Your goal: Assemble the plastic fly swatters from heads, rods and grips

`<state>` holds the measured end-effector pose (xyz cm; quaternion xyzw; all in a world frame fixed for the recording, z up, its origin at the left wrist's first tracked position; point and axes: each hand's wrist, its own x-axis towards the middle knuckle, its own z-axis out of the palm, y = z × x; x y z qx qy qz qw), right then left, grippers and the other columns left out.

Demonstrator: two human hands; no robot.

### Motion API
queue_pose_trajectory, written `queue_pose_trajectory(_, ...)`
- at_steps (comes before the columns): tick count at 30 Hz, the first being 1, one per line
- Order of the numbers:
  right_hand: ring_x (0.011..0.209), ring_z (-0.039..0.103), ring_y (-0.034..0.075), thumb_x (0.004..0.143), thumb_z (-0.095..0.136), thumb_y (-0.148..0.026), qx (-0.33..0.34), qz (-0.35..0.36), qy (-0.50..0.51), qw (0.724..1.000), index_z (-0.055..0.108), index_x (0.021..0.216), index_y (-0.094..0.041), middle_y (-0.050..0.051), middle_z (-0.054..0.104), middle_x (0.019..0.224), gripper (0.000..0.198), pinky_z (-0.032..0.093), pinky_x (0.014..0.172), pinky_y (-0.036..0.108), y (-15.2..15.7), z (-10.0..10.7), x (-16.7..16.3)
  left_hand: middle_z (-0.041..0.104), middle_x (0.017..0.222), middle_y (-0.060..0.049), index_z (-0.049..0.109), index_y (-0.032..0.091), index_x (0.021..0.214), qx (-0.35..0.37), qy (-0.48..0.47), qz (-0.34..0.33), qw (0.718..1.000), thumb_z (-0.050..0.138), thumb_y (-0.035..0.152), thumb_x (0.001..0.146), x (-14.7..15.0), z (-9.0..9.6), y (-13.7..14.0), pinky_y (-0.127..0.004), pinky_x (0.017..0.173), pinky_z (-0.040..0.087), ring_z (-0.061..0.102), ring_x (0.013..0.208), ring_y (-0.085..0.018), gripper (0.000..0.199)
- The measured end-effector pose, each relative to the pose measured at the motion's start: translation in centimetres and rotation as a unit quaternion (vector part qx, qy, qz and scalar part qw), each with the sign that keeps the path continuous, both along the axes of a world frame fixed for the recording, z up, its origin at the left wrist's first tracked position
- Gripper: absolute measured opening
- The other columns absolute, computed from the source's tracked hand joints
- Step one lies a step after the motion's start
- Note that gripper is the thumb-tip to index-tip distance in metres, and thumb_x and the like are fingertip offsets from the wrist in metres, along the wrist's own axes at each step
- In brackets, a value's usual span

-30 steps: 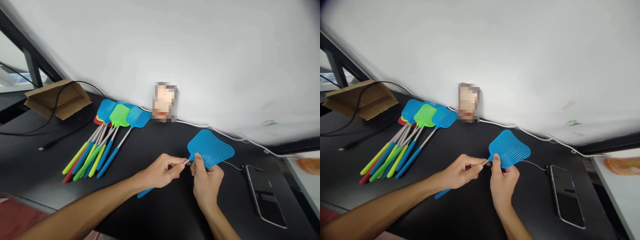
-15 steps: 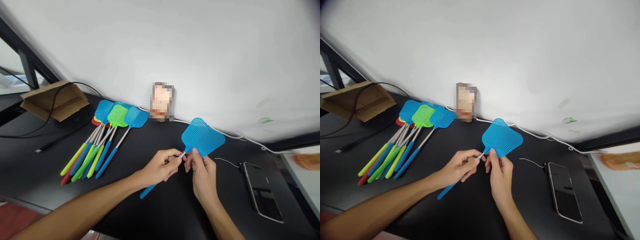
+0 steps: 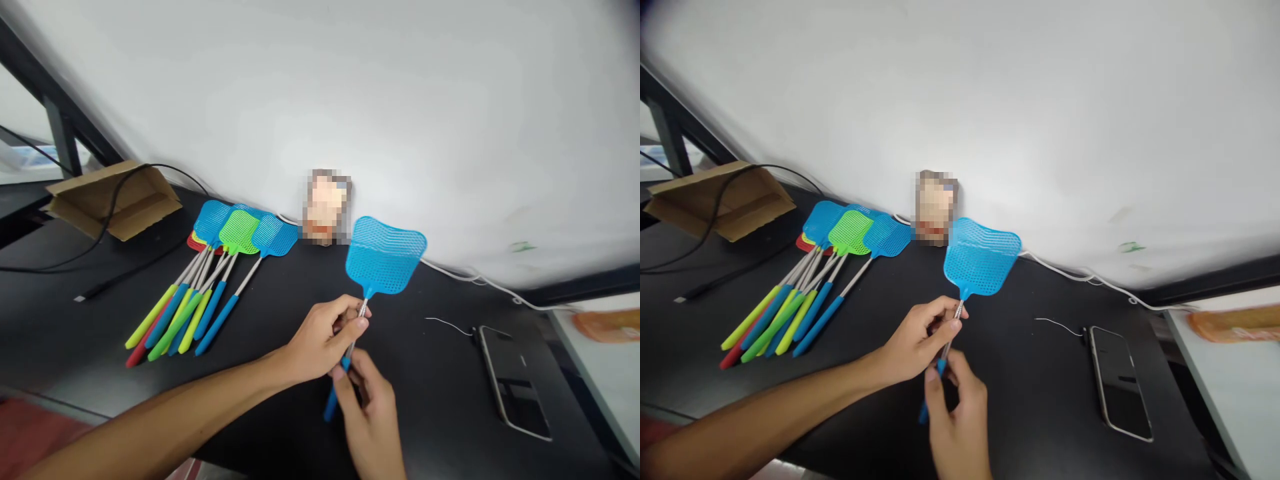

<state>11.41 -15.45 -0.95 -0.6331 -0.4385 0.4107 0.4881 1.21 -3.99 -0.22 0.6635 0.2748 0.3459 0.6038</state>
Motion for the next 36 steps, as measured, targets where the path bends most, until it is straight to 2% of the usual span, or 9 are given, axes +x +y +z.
queue_pose_trajectory(6,0.064,0.066,0.021,0.096,0.061,-0.054,0.009,-0.161,-0.104,0.981,0.069,0.115,-0.022,0.003,0.071,0.072,0.039,0.051,0.062,0.031,-3.0,-1.3,0.1,0.070,0.092,-0.006,0.066,0.015,0.107,0.130,0.060,-0.085,0.986,0.042,0.038,0.108,0.2,0.2,-0.2,-0.027,0.075,0.050,0.068,0.081,-0.016,0.033)
queue_pose_trajectory(9,0.062,0.068,0.025,0.088,0.065,-0.062,-0.059,-0.267,-0.241,0.931,0.066,0.117,-0.024,0.005,0.076,0.074,0.048,0.049,0.060,0.034,-4.3,-1.4,4.3,0.073,0.097,-0.010,0.070,0.015,0.103,0.321,0.177,-0.070,0.928,0.045,0.035,0.107,-0.6,1.4,0.9,-0.036,0.090,0.048,0.067,0.093,-0.022,0.032)
queue_pose_trajectory(12,0.054,0.066,0.028,0.080,0.069,-0.066,-0.122,-0.246,-0.381,0.883,0.069,0.102,-0.026,0.008,0.077,0.075,0.045,0.046,0.052,0.037,-5.8,-2.2,9.4,0.072,0.095,-0.010,0.070,0.015,0.103,0.411,0.278,0.024,0.868,0.046,0.035,0.106,-2.9,2.8,2.0,-0.041,0.090,0.047,0.065,0.092,-0.025,0.031)
queue_pose_trajectory(16,0.075,0.069,0.031,0.090,0.056,-0.063,-0.012,-0.184,-0.537,0.823,0.078,0.100,-0.022,0.011,0.076,0.087,0.047,0.048,0.061,0.040,-6.5,-3.2,13.0,0.071,0.101,-0.013,0.069,0.014,0.108,0.402,0.406,0.211,0.793,0.043,0.031,0.106,-7.6,3.5,3.0,-0.041,0.092,0.047,0.063,0.098,-0.028,0.030)
queue_pose_trajectory(20,0.080,0.062,0.031,0.101,0.045,-0.052,0.087,-0.154,-0.633,0.754,0.081,0.101,-0.012,0.015,0.070,0.084,0.054,0.048,0.072,0.043,-5.7,-3.1,13.3,0.068,0.104,-0.019,0.069,0.010,0.106,0.386,0.571,0.251,0.680,0.045,0.031,0.104,-10.8,2.7,4.1,-0.044,0.087,0.048,0.063,0.104,-0.036,0.033)
queue_pose_trajectory(25,0.084,0.060,0.031,0.099,0.058,-0.038,0.114,-0.197,-0.670,0.707,0.081,0.100,-0.011,0.015,0.070,0.090,0.036,0.046,0.071,0.041,-4.4,-2.6,13.6,0.070,0.097,-0.023,0.069,0.007,0.101,0.293,0.648,0.218,0.669,0.043,0.029,0.102,-11.1,2.2,5.7,-0.042,0.078,0.049,0.069,0.098,-0.038,0.035)
queue_pose_trajectory(29,0.084,0.061,0.028,0.089,0.073,-0.024,0.200,-0.222,-0.613,0.731,0.079,0.100,-0.015,0.013,0.071,0.092,0.015,0.050,0.078,0.041,-3.4,-1.4,12.3,0.073,0.086,-0.022,0.070,0.007,0.097,0.266,0.651,0.225,0.674,0.040,0.027,0.101,-11.1,3.0,6.1,-0.038,0.069,0.046,0.073,0.085,-0.036,0.036)
queue_pose_trajectory(33,0.086,0.063,0.026,0.089,0.073,-0.018,0.265,-0.163,-0.480,0.820,0.077,0.104,-0.021,0.010,0.070,0.093,0.016,0.050,0.083,0.042,-1.6,0.5,8.8,0.071,0.077,-0.014,0.067,0.015,0.088,0.235,0.630,0.269,0.690,0.042,0.034,0.100,-12.6,4.7,4.5,-0.034,0.063,0.039,0.070,0.074,-0.030,0.034)
queue_pose_trajectory(36,0.094,0.066,0.026,0.095,0.065,-0.023,0.253,-0.049,-0.342,0.904,0.076,0.107,-0.025,0.009,0.071,0.100,0.016,0.052,0.086,0.041,0.1,1.5,5.6,0.060,0.064,-0.003,0.059,0.019,0.078,0.158,0.459,0.339,0.806,0.045,0.037,0.100,-13.0,5.1,2.8,-0.030,0.060,0.034,0.059,0.063,-0.021,0.032)
